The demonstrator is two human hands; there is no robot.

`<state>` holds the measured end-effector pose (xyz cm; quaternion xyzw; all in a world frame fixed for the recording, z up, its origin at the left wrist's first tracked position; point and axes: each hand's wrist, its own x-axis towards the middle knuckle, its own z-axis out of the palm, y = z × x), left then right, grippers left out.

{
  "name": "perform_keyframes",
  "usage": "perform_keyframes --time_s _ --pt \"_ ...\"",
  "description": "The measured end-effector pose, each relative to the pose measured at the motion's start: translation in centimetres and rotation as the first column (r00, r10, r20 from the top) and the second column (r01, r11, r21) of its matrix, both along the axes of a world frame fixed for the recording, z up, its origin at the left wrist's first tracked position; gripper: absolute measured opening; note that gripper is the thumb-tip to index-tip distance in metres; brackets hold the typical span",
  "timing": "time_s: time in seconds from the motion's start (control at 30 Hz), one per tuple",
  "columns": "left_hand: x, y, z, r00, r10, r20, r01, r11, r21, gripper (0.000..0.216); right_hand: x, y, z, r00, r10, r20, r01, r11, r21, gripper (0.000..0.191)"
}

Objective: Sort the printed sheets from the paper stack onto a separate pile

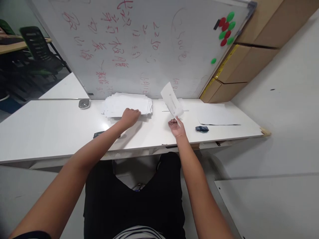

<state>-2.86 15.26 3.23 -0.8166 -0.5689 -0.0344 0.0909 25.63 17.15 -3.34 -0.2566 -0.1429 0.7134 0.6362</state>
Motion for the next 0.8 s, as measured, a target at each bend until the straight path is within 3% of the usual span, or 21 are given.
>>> perform_keyframes --time_s 0.13,0.27,0.43,0.5,0.57,0.67,0.73,0.8 --pt "-0.7 1.2 2.4 0.999 0.049 -0.006 -0.049 0.999 -0.009 0.023 -0.2 -0.2 0.2 1.0 0.004 -0.017 -0.004 1.0 0.011 0.027" --pt "-1.8 3.3 4.5 0.974 0.206 0.091 -0.208 0.978 0.021 0.023 -0.2 -0.2 0.2 1.0 -0.001 -0.008 0.001 1.0 0.015 0.029" --pt "-2.6 5.5 4.3 0.956 0.232 0.18 -0.246 0.968 0.059 0.017 -0.2 -0.3 0.2 1.0 0.016 -0.022 -0.015 1.0 0.014 0.027" --pt "-2.8 5.8 3.7 0.93 0.221 0.294 -0.24 0.97 0.028 0.017 -0.2 -0.3 0.3 0.999 0.013 -0.029 -0.013 1.0 0.006 0.027" --pt "-3.0 5.9 3.1 0.851 0.228 0.474 -0.241 0.97 -0.033 0.025 -0.3 -0.4 0.4 1.0 0.005 -0.03 -0.005 1.0 0.001 0.028" --pt "-3.1 5.8 2.6 0.659 0.209 0.723 -0.252 0.966 -0.05 0.032 -0.3 -0.3 0.5 1.0 -0.007 -0.02 0.007 1.0 -0.005 0.027" --pt "-2.7 5.5 2.9 0.539 0.15 0.829 -0.303 0.953 0.025 0.03 -0.4 -0.3 0.5 1.0 -0.014 -0.014 0.014 1.0 -0.016 0.025" --pt "-1.7 4.9 3.9 0.471 0.035 0.881 -0.344 0.927 0.147 0.028 -0.4 -0.2 0.6 1.0 -0.022 -0.01 0.022 0.999 -0.029 0.023"
